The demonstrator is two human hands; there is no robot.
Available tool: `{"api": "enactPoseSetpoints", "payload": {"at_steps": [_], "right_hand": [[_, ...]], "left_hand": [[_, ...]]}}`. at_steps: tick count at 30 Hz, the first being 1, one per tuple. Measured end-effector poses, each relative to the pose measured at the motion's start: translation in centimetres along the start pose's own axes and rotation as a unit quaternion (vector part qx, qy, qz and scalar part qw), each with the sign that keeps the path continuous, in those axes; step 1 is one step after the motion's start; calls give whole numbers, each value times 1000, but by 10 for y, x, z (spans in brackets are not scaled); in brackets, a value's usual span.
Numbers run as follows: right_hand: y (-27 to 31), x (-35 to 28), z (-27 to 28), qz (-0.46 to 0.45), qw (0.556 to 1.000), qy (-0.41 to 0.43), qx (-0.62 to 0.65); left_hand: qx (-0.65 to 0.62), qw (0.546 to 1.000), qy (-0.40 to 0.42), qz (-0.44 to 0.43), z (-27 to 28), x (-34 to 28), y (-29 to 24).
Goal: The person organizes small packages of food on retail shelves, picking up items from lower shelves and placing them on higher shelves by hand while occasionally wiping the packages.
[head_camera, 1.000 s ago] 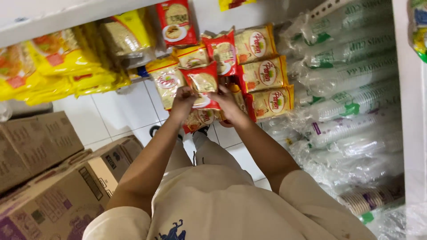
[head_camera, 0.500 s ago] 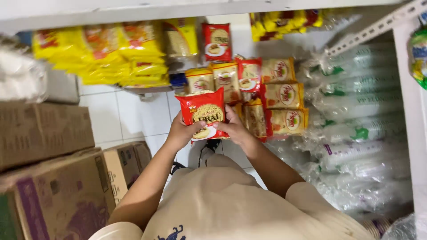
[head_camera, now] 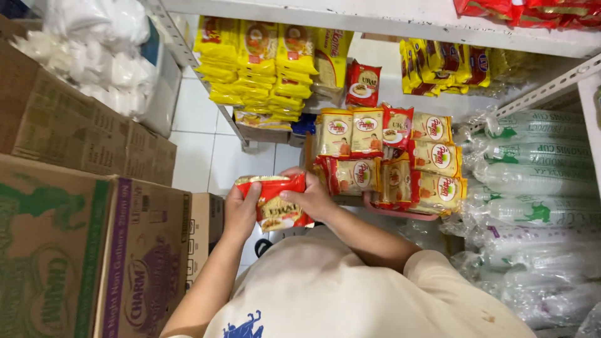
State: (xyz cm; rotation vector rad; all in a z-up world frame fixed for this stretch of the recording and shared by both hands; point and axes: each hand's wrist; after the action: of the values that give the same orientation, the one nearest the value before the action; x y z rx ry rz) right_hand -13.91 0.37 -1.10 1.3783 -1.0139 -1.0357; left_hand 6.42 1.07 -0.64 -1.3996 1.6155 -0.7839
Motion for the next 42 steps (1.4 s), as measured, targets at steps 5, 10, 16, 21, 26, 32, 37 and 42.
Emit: {"api": "enactPoseSetpoints", "payload": {"at_steps": [5,10,16,21,26,32,37,42], "right_hand": [[-1,-9,-36,38,999,-30,-19],[12,-17,-47,32,998,-39,25],[53,-32,-60,77,993,-21,91],[43,-51,-78,80,996,46,-11],[14,-61,-77,-10,999,35,21],[13,-57,-78,18,995,18,96],[60,-52,-87,3,983,-52,-179],[109,-57,-88,203,810,-188,-517]], "left_hand": [[53,998,-8,-37,24,-34,-23],[-15,996,57,-72,31,-47,-49],[-8,994,44,-98,33,-55,-58],[-175,980,-5,-94,41,-57,-52],[-320,945,61,32,45,-58,-66],[-398,888,111,200,45,-49,-33],[-468,854,131,186,29,-54,-16],[-498,822,181,206,11,-65,-45]]}}
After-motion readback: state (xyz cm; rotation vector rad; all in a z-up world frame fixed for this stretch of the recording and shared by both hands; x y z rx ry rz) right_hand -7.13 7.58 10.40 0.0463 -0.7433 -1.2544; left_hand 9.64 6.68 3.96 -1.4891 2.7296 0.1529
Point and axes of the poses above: each hand's wrist, its own x-axis towards the middle knuckle, its own z-axis out of the back of the hand, y = z × x, and after that the axes turned 14 degrees about -x, right-handed
